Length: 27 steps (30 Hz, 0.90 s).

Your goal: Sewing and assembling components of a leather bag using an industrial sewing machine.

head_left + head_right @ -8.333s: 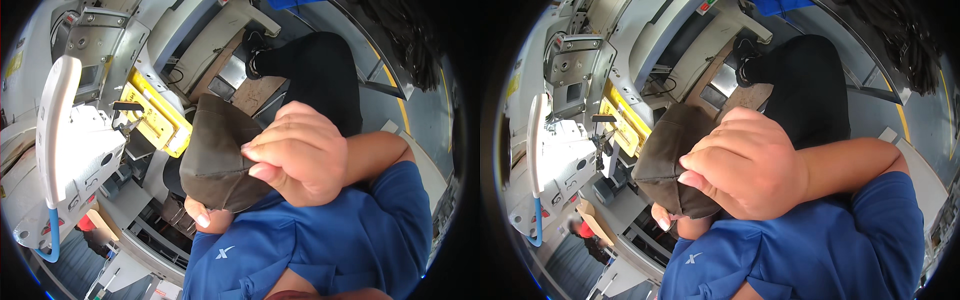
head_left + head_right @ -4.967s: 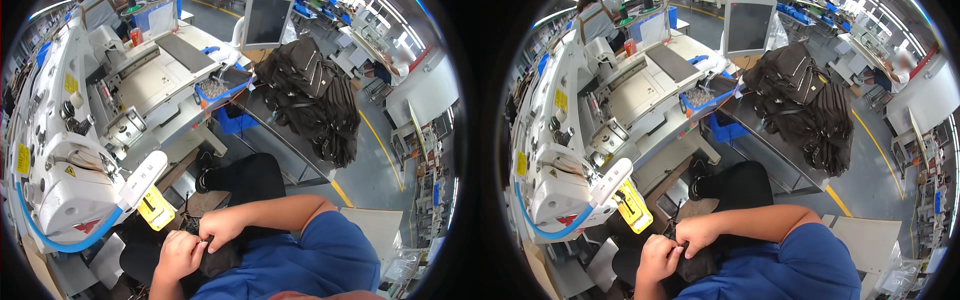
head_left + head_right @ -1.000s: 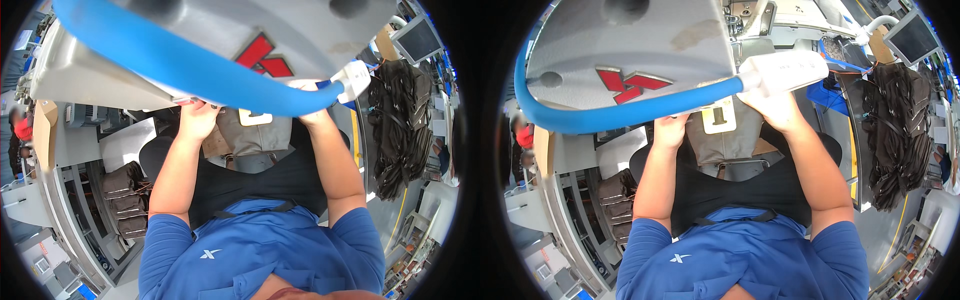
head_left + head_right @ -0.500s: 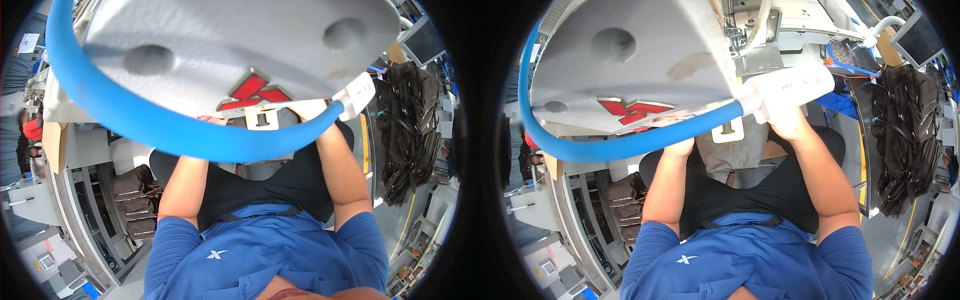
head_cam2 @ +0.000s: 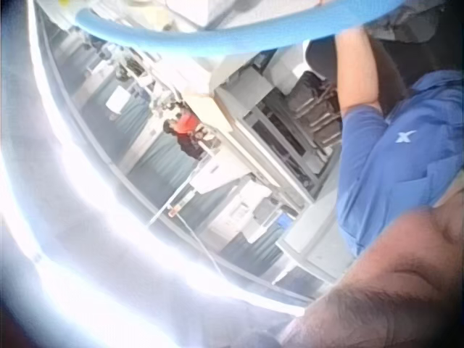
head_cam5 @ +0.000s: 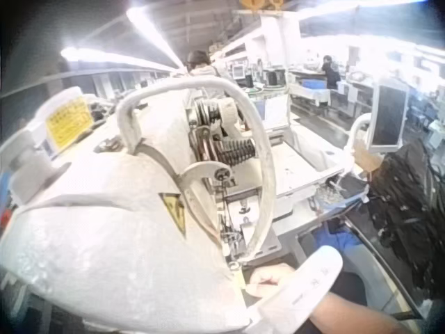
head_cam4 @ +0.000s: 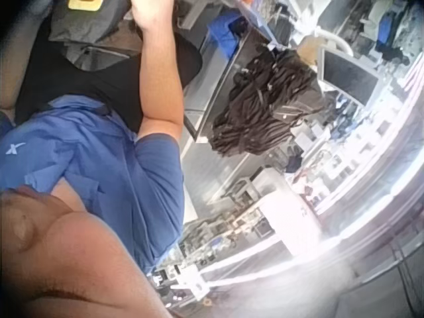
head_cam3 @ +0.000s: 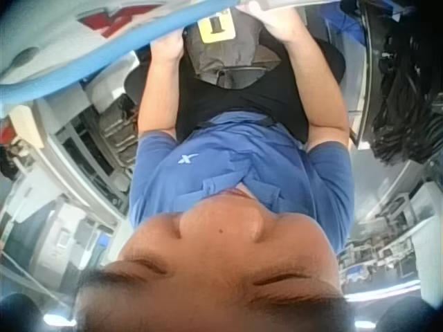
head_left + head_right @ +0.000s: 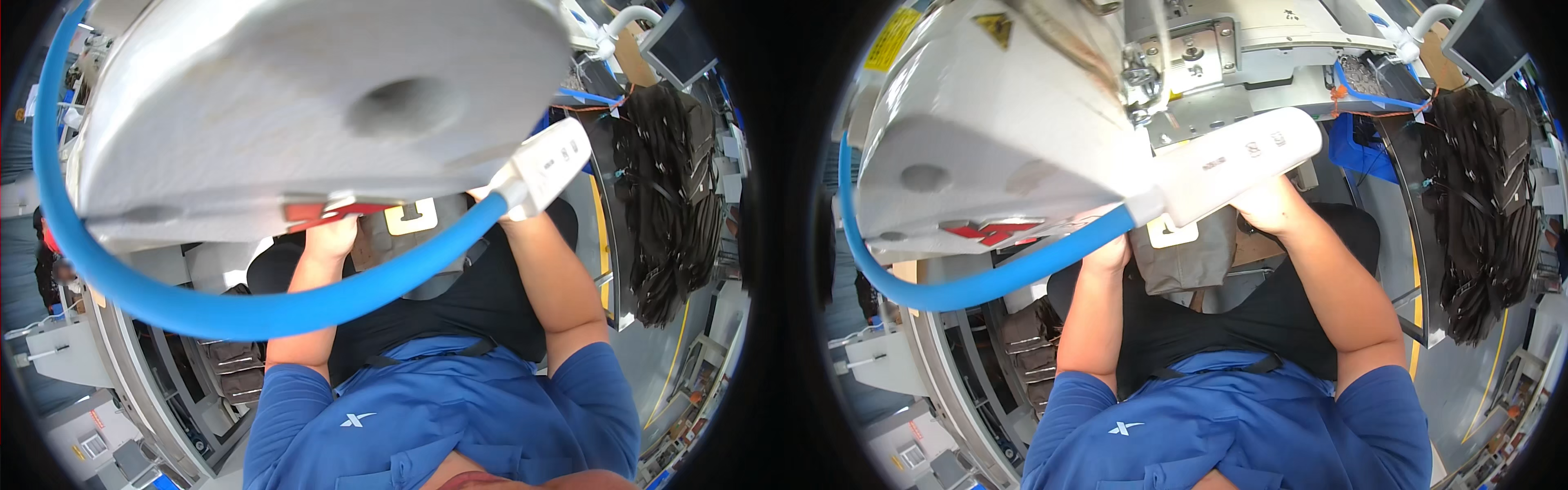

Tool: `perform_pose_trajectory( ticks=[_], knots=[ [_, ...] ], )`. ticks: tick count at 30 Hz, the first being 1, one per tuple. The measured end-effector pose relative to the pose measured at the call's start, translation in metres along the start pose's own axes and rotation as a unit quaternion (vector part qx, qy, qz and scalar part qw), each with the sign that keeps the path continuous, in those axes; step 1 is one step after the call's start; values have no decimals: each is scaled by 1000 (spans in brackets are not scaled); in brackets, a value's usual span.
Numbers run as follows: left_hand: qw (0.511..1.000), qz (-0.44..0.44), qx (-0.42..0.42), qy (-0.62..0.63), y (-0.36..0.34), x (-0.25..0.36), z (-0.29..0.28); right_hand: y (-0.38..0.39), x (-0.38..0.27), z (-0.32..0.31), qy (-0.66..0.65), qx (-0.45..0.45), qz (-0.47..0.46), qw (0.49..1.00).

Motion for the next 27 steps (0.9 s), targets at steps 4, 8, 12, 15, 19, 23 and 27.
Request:
perform_pose_trajectory(
  ticks=[4,8,12,15,19,23,27],
  knots=[
    [995,62,24,75,-16,18,22,-4,-38,-3,-25,-71,72,995],
    [990,58,18,130,-12,23,26,-9,-17,2,-18,-60,104,993],
    [989,-3,51,139,-7,14,23,-7,-15,4,-48,-52,117,991],
    [985,-11,54,165,-8,15,23,-3,-11,11,20,-14,58,998],
    [978,-20,59,198,-6,14,21,-2,-9,13,31,-7,28,999],
    [970,-33,58,233,-8,13,21,-4,-15,12,-24,-4,67,997],
    [962,-44,63,263,-10,18,18,-8,-34,11,-31,-8,58,998]
  ],
)
Point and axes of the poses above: each hand's wrist, its own y-axis away from the middle knuckle, its own z-axis out of the palm, x = y × z, the point moved 1 cm from there along -y, towards the middle knuckle, and after that the axes turned 12 degrees about -x, right-handed, at the moved point
